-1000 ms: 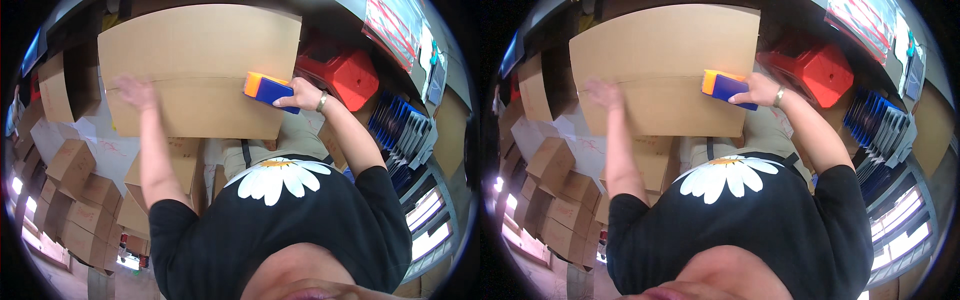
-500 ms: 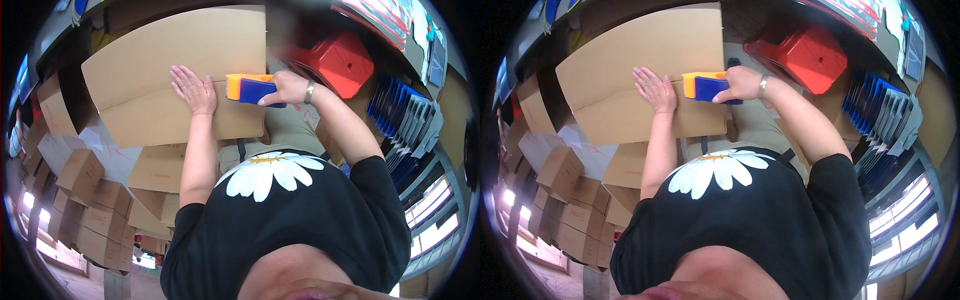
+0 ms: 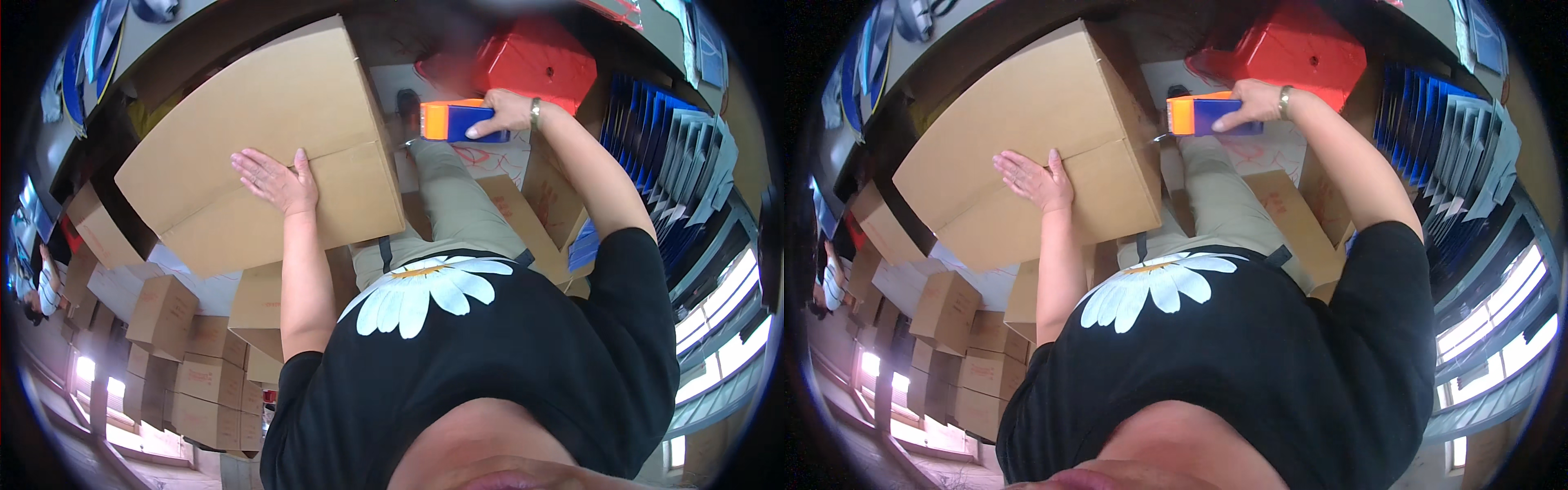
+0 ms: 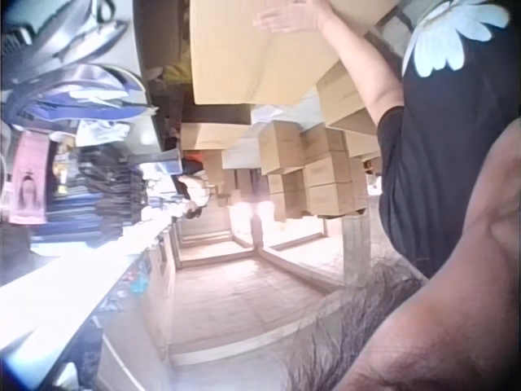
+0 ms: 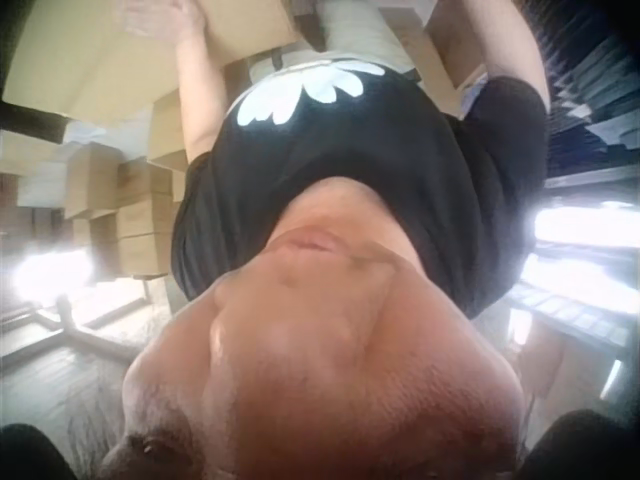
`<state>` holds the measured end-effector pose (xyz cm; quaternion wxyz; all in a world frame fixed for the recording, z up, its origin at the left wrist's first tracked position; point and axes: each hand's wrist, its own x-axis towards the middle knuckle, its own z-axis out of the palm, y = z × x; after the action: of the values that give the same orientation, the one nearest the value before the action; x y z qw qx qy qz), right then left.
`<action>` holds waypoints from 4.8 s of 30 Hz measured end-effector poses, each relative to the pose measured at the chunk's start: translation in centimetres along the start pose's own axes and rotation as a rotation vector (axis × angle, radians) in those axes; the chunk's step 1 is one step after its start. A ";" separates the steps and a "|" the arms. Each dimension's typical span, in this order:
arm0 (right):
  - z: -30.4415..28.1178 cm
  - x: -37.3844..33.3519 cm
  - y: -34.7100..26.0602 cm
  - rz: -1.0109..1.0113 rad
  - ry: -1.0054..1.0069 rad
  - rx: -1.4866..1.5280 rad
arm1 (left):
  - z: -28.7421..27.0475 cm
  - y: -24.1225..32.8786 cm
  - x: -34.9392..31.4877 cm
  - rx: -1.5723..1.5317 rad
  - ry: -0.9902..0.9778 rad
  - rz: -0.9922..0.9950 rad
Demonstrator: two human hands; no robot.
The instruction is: The person assembles and seals cardboard boxes using a handheld tape dispenser. They fold the flaps of the boxes and apply clear packing tape to secure them, repeating the process for multiple boxes in a warehouse environment.
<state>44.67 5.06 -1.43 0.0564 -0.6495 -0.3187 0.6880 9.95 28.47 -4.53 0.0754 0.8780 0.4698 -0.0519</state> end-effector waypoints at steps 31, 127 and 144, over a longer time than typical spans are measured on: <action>17.7 19.8 -4.0 0.517 0.916 0.438 | -1.6 -5.9 0.7 0.063 -0.055 0.188; 13.7 2.3 -13.5 -0.389 0.543 1.144 | -2.2 7.3 20.5 -0.174 0.024 0.196; 35.6 -8.3 3.7 -0.134 0.575 1.138 | -1.7 7.0 20.6 -0.104 0.041 0.217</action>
<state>14.03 -15.00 2.12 0.5185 -0.6552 0.0844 0.5429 27.17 41.77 -5.59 0.1164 0.9195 0.3755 -0.0010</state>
